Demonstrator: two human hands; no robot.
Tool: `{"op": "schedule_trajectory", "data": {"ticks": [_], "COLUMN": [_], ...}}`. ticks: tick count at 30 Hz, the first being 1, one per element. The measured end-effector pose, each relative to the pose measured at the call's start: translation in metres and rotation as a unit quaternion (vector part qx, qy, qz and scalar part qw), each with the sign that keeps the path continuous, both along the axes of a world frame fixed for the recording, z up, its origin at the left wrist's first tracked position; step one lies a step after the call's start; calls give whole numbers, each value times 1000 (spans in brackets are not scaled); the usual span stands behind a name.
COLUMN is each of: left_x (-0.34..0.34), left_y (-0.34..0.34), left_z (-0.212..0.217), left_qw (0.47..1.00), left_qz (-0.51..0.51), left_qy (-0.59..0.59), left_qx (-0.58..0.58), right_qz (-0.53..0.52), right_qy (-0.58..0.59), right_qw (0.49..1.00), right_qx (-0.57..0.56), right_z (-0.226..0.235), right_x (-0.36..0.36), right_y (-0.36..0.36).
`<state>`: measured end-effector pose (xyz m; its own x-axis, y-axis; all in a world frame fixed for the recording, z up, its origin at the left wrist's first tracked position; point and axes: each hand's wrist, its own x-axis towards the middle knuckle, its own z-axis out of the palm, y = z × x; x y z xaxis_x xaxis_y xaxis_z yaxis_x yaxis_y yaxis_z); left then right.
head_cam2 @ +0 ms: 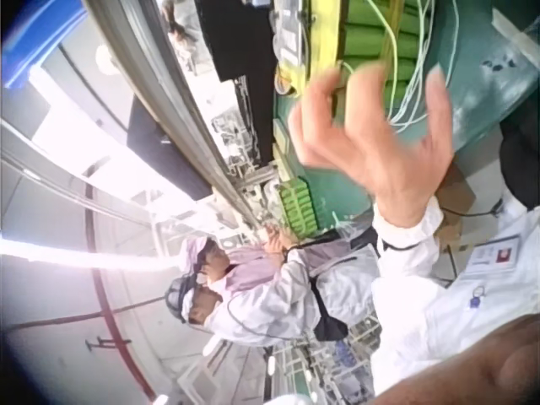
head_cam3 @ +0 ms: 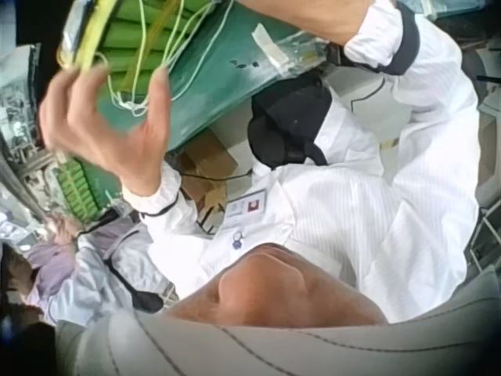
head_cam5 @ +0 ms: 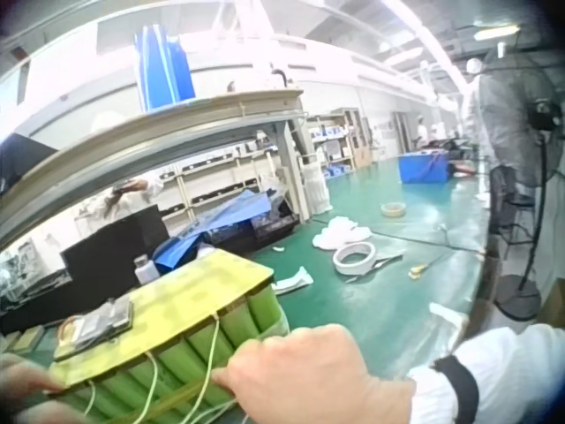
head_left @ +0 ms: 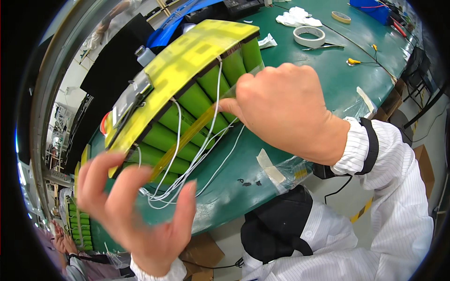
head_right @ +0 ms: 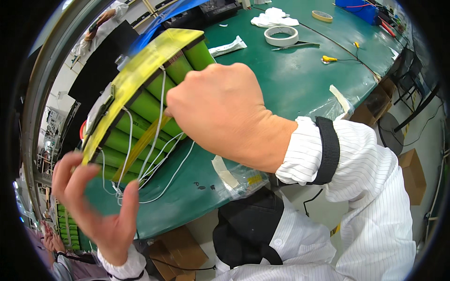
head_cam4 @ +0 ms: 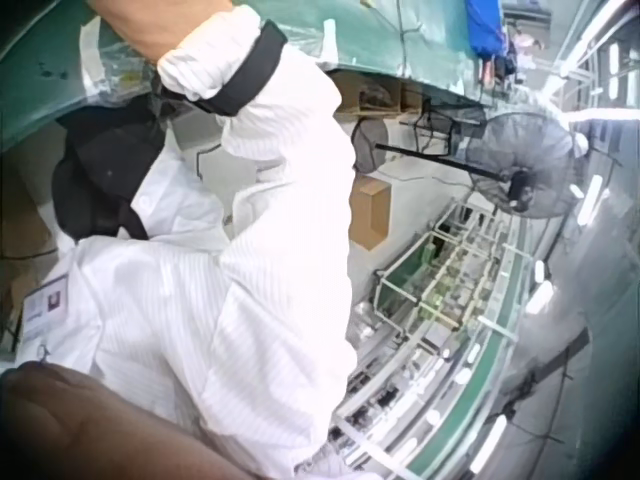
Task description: The person peels adhesive tape from a roll, wraps it around the wires and battery cells of a battery pack by hand, turns the battery pack, and applies tape across the cells.
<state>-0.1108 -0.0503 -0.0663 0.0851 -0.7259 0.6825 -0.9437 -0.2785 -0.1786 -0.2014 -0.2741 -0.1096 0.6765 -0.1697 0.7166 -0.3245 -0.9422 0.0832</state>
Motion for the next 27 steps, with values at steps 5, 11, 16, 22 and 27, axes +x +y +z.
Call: {"op": "schedule_trajectory", "data": {"ticks": [5, 11, 16, 22, 27], "left_x": [23, 24, 28, 29, 27], "left_y": [-37, -51, -54, -56, -58], "left_z": [-15, -14, -17, -19, -17], "left_qw": [996, 993, 995, 995, 992], "left_qz": [57, 71, 62, 81, 107], "left_qy": [-55, -80, -69, -62, -70], "left_qx": [40, 40, 32, 22, 10], "right_qz": [5, -3, 10, 9, 8], "right_qy": [-12, -12, -32, -32, -30], "right_qw": [999, 999, 999, 999, 999], "right_qx": [34, 34, 31, 30, 34], "right_z": [-4, -4, -7, -7, -8], "right_x": [-1, -8, -4, -2, -3], "right_y": [1, 1, -2, -1, -2]}}
